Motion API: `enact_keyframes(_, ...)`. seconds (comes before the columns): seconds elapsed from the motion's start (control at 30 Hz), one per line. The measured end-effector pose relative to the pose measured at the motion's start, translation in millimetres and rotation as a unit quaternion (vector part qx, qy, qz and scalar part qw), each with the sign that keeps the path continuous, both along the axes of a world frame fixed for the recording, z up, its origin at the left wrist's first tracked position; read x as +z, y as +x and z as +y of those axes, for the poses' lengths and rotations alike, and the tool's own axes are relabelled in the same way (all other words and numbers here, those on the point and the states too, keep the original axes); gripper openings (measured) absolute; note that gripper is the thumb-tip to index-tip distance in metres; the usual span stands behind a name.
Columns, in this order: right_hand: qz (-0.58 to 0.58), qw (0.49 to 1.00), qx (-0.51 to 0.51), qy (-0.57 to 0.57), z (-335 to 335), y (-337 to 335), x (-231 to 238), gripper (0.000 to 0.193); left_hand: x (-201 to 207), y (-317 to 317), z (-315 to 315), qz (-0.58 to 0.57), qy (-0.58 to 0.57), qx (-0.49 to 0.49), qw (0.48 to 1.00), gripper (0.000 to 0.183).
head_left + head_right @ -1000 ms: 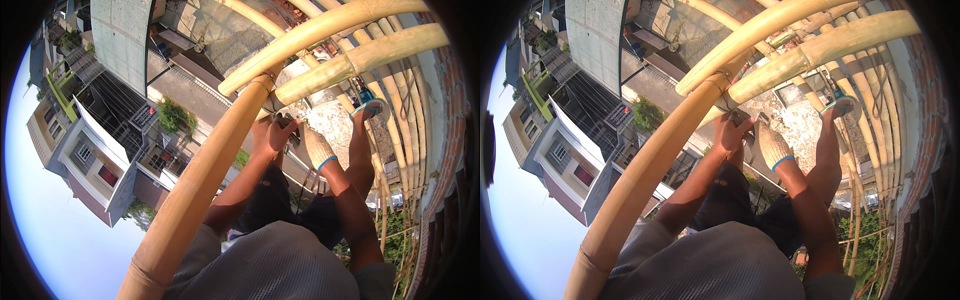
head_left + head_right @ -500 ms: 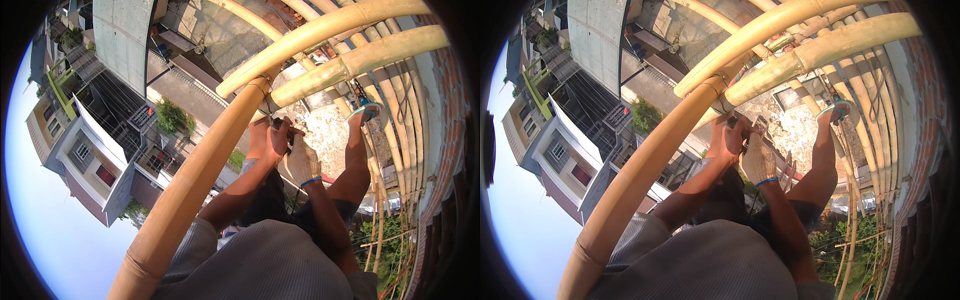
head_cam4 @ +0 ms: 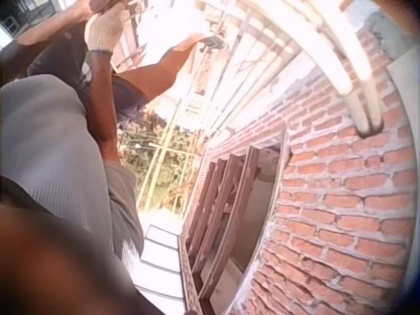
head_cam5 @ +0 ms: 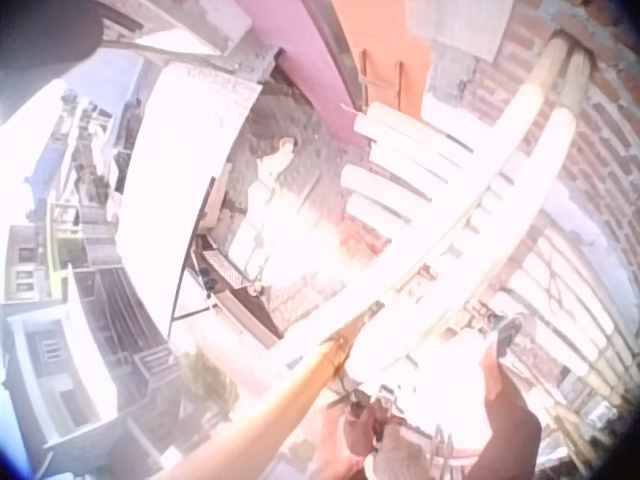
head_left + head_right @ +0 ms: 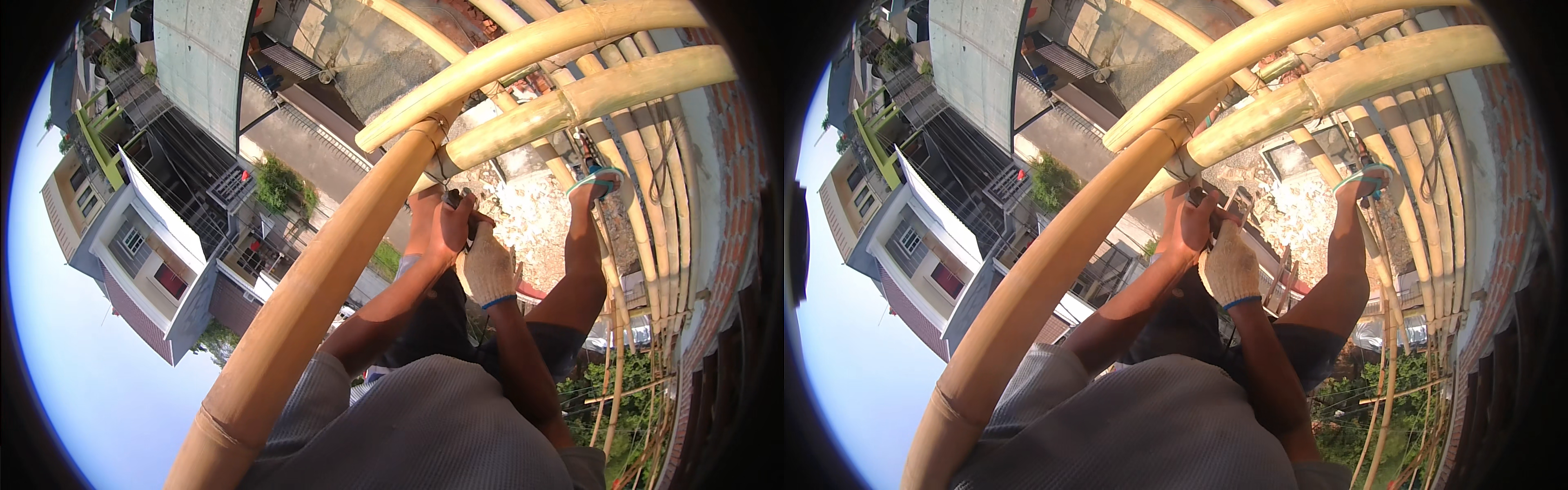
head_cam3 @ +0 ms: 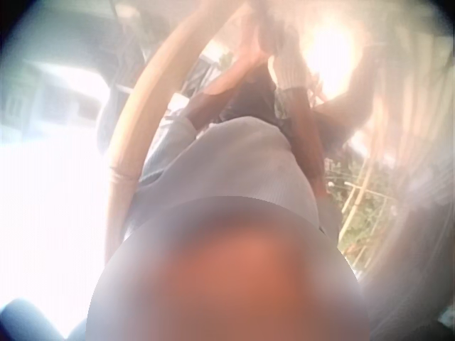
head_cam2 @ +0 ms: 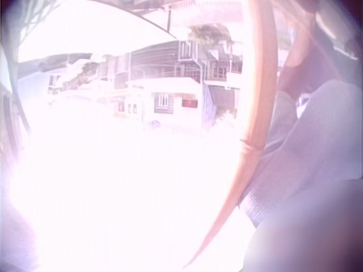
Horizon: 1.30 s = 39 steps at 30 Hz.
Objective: The person is assembling a bamboo scaffolding structure. They use a hammer to secure bamboo poles and tie them together with wire. The person moves around the scaffolding, adjusting and securing the poles to ensure stability.
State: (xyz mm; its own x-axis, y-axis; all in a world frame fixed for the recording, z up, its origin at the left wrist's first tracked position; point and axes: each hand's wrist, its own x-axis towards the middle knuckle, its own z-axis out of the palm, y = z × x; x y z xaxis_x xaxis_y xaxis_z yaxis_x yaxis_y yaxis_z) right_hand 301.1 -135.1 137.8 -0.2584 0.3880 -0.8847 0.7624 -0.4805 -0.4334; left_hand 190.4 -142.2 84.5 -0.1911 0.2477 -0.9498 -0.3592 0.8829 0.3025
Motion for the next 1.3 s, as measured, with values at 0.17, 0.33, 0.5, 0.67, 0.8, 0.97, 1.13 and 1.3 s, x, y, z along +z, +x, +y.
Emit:
enact_keyframes(0.17,0.057,0.998,-0.029,-0.007,-1,20,-6,0.044,12,-3,13,0.007,-0.022,-0.048,0.999,0.023)
enact_keyframes(0.33,0.296,0.787,-0.296,-0.453,-4,53,-16,0.04,14,-4,21,-0.057,-0.03,0.061,0.996,0.02)
enact_keyframes(0.5,0.387,0.302,-0.54,-0.683,-25,36,-8,0.021,12,-9,14,-0.094,0.004,0.086,0.992,0.02)
enact_keyframes(0.67,0.332,0.498,-0.528,-0.603,-29,31,11,0.019,4,-11,-7,-0.197,0.011,0.191,0.962,0.031)
enact_keyframes(0.8,0.235,0.761,-0.419,-0.437,-22,36,16,0.012,-4,-16,-12,-0.324,0.045,0.272,0.905,0.034)
enact_keyframes(0.97,0.065,0.997,-0.018,0.04,-28,28,9,0.025,8,-7,6,-0.135,-0.026,0.21,0.968,0.026)
enact_keyframes(1.13,-0.004,0.997,0.013,0.07,-32,30,4,0.043,14,17,25,0.001,-0.101,0.108,0.989,0.038)
enact_keyframes(1.3,0.092,0.984,-0.078,-0.133,-16,50,-8,0.05,1,8,8,-0.17,0.023,0.207,0.963,0.052)
